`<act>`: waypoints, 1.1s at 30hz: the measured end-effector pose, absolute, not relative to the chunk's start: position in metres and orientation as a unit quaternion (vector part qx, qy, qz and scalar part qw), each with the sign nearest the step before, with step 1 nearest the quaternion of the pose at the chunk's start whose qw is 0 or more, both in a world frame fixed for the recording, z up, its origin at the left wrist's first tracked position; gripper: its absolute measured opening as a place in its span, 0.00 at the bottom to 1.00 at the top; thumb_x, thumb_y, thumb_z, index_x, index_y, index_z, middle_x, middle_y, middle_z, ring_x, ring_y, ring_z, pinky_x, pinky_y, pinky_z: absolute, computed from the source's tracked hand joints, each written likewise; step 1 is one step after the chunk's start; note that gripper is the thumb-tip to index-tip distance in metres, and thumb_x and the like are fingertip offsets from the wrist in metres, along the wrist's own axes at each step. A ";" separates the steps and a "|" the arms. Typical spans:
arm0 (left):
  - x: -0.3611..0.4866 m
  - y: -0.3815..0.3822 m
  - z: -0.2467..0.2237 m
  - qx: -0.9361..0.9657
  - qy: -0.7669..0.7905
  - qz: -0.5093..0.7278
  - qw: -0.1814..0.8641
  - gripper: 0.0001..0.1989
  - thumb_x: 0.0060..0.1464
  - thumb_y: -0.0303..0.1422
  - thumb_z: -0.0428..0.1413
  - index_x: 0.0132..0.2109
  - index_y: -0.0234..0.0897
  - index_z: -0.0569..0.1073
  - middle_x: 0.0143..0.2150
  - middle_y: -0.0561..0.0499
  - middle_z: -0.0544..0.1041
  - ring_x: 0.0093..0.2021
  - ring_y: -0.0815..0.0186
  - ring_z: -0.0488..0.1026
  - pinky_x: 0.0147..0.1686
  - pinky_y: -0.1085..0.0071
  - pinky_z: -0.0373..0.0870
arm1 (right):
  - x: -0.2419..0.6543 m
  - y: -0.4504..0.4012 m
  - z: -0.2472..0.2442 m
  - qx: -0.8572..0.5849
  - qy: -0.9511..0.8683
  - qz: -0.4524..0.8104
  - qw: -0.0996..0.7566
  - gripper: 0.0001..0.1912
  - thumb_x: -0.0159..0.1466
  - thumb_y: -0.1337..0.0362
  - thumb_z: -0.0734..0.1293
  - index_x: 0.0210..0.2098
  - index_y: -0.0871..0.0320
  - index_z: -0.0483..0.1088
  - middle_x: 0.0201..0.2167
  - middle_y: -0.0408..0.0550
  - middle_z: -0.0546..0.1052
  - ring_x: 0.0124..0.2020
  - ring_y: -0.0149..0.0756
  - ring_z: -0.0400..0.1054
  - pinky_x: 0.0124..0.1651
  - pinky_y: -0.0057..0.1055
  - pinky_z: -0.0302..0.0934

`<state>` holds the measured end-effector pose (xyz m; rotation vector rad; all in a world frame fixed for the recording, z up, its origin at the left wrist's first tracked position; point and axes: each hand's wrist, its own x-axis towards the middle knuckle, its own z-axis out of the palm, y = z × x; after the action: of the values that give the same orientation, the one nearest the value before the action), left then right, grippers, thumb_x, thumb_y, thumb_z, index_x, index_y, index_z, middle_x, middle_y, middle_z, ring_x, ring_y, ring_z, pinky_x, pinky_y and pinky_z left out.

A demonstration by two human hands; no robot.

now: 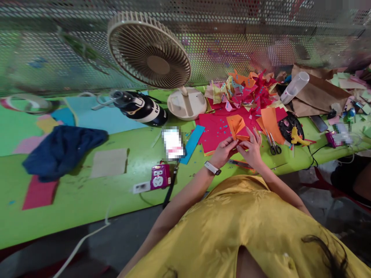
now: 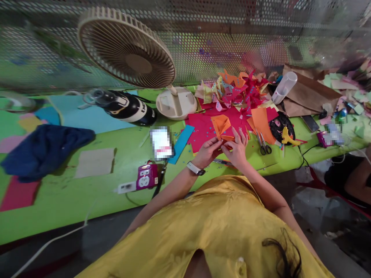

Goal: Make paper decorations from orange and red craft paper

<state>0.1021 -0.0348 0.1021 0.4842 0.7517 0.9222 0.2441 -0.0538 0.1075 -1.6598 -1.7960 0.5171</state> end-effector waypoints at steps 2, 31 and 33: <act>0.102 -0.035 0.102 0.224 0.353 0.429 0.801 0.16 0.44 0.37 0.69 0.40 0.37 0.80 0.39 0.50 0.81 0.39 0.67 0.76 0.43 0.70 0.70 | 0.244 -0.054 0.107 -0.630 -0.679 0.204 0.319 0.05 0.60 0.62 0.69 0.28 0.52 0.77 0.65 0.43 0.65 0.71 0.50 0.44 0.70 0.57 0.33; 0.100 -0.035 0.102 0.209 0.371 0.426 0.798 0.15 0.42 0.37 0.70 0.37 0.36 0.80 0.36 0.51 0.81 0.36 0.68 0.75 0.42 0.69 0.71 | 0.249 -0.048 0.106 -0.626 -0.676 0.252 0.296 0.04 0.59 0.61 0.71 0.29 0.51 0.78 0.62 0.46 0.68 0.68 0.48 0.50 0.69 0.55 0.36; 0.100 -0.035 0.101 0.212 0.372 0.426 0.797 0.15 0.42 0.37 0.70 0.37 0.36 0.80 0.36 0.51 0.81 0.36 0.68 0.75 0.42 0.69 0.71 | 0.249 -0.047 0.105 -0.624 -0.676 0.251 0.300 0.03 0.59 0.61 0.71 0.29 0.51 0.78 0.62 0.45 0.69 0.68 0.49 0.51 0.69 0.56 0.36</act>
<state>0.1002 -0.0353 0.1013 0.4556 0.7993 0.9159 0.2491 -0.0475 0.1051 -1.6572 -1.7955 0.6669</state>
